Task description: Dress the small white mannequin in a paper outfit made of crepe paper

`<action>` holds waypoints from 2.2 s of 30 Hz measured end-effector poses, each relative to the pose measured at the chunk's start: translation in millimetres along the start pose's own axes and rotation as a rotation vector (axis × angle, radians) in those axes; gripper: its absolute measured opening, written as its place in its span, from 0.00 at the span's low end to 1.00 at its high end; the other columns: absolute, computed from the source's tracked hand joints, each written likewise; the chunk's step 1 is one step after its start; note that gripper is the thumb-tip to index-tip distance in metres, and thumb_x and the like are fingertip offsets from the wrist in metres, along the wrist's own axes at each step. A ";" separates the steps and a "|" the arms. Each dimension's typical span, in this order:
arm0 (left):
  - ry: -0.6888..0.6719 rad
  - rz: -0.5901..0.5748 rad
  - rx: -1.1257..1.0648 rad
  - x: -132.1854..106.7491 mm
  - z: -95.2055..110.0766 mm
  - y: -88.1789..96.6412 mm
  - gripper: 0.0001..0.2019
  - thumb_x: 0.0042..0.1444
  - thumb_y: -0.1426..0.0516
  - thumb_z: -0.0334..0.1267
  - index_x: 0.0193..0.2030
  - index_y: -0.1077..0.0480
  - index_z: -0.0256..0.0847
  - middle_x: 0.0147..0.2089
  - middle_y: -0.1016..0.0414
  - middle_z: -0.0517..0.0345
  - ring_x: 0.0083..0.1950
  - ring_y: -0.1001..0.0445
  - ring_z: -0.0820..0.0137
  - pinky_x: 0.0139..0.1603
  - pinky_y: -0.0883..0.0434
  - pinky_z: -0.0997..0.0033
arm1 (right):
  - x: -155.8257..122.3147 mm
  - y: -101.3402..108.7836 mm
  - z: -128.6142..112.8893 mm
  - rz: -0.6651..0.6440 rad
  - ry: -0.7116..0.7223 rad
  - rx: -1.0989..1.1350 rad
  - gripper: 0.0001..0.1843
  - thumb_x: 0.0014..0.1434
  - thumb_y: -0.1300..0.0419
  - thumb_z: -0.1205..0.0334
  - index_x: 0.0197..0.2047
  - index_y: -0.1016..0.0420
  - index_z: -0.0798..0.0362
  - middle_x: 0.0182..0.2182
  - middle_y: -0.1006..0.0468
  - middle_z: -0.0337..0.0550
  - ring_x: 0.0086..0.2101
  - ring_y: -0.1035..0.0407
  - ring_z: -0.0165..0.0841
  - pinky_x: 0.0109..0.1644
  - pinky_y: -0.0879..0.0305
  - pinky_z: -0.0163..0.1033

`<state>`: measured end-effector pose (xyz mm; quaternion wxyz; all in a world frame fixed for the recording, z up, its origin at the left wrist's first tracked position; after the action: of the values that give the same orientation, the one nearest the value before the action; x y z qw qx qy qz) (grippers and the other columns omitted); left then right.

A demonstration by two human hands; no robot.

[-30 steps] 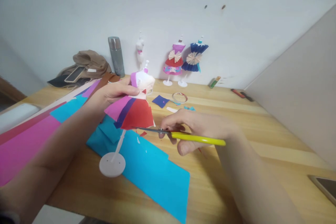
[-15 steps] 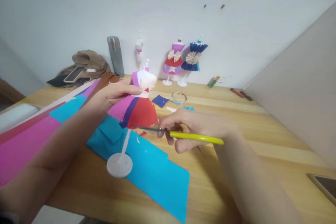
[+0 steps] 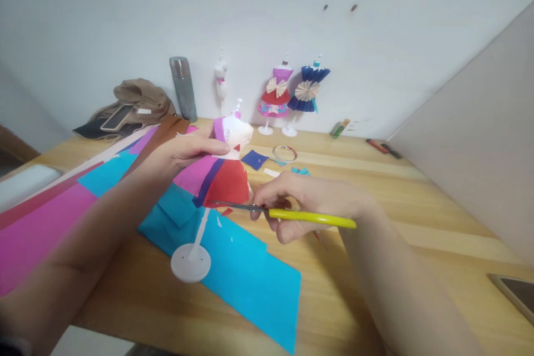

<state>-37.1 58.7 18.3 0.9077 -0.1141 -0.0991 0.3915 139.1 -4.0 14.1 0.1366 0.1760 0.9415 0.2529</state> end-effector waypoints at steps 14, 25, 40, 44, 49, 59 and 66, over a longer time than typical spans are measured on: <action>-0.014 0.009 0.015 0.4 0.3 0.4 0.21 0.42 0.29 0.33 0.46 0.22 0.34 0.42 0.16 0.51 0.42 0.18 0.64 0.51 0.25 0.65 | 3.2 1.1 4.6 0.037 -0.014 0.052 0.27 0.49 0.25 0.43 0.41 0.21 0.57 0.23 0.30 0.33 0.23 0.41 0.25 0.25 0.46 0.32; -0.041 0.028 0.089 -0.1 0.3 0.9 0.27 0.42 0.29 0.36 0.52 0.24 0.35 0.45 0.16 0.49 0.54 0.19 0.54 0.61 0.28 0.57 | -0.2 1.3 12.0 0.040 -0.119 0.070 0.33 0.49 0.29 0.33 0.40 0.21 0.56 0.19 0.33 0.31 0.20 0.45 0.24 0.23 0.51 0.32; -0.054 0.015 0.165 3.0 5.0 5.4 0.25 0.41 0.29 0.37 0.49 0.22 0.35 0.48 0.17 0.48 0.55 0.21 0.53 0.61 0.29 0.55 | -4.0 -1.2 3.4 0.008 -0.036 0.033 0.29 0.52 0.31 0.38 0.43 0.25 0.55 0.26 0.29 0.35 0.25 0.38 0.28 0.27 0.40 0.32; -0.050 0.029 0.176 2.7 3.8 6.1 0.27 0.41 0.29 0.38 0.50 0.22 0.36 0.49 0.17 0.49 0.56 0.21 0.54 0.61 0.29 0.56 | -3.6 -1.3 3.8 0.003 -0.005 0.009 0.28 0.55 0.33 0.38 0.44 0.25 0.55 0.26 0.30 0.35 0.25 0.38 0.27 0.27 0.40 0.32; -0.034 0.016 0.150 2.7 1.8 4.9 0.27 0.41 0.28 0.38 0.51 0.22 0.36 0.47 0.17 0.50 0.53 0.20 0.56 0.58 0.28 0.58 | -2.2 -2.3 4.0 -0.008 -0.007 -0.003 0.25 0.58 0.35 0.41 0.45 0.24 0.56 0.27 0.28 0.36 0.25 0.37 0.27 0.26 0.41 0.32; -0.041 0.017 0.135 3.2 3.2 1.1 0.19 0.42 0.29 0.35 0.43 0.22 0.36 0.40 0.17 0.55 0.47 0.20 0.62 0.56 0.28 0.63 | 1.1 -2.3 0.4 -0.012 -0.004 -0.016 0.19 0.56 0.33 0.50 0.44 0.24 0.56 0.28 0.27 0.36 0.26 0.36 0.28 0.28 0.40 0.32; -0.042 0.010 0.136 5.6 -1.0 1.8 0.18 0.43 0.29 0.35 0.43 0.22 0.36 0.41 0.18 0.56 0.45 0.21 0.65 0.55 0.28 0.65 | 3.8 -3.6 3.1 -0.017 -0.008 -0.034 0.17 0.56 0.31 0.53 0.43 0.22 0.56 0.27 0.27 0.36 0.27 0.36 0.28 0.29 0.40 0.32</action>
<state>-34.2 63.8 17.3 0.9091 -0.0443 -0.0906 0.4041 135.7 -4.1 9.0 0.1456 0.1668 0.9379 0.2670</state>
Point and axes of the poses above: each hand's wrist, its own x-axis towards the middle knuckle, its own y-axis out of the back of the hand, z = x × y, the point moved 5 cm from there along x, towards the middle knuckle
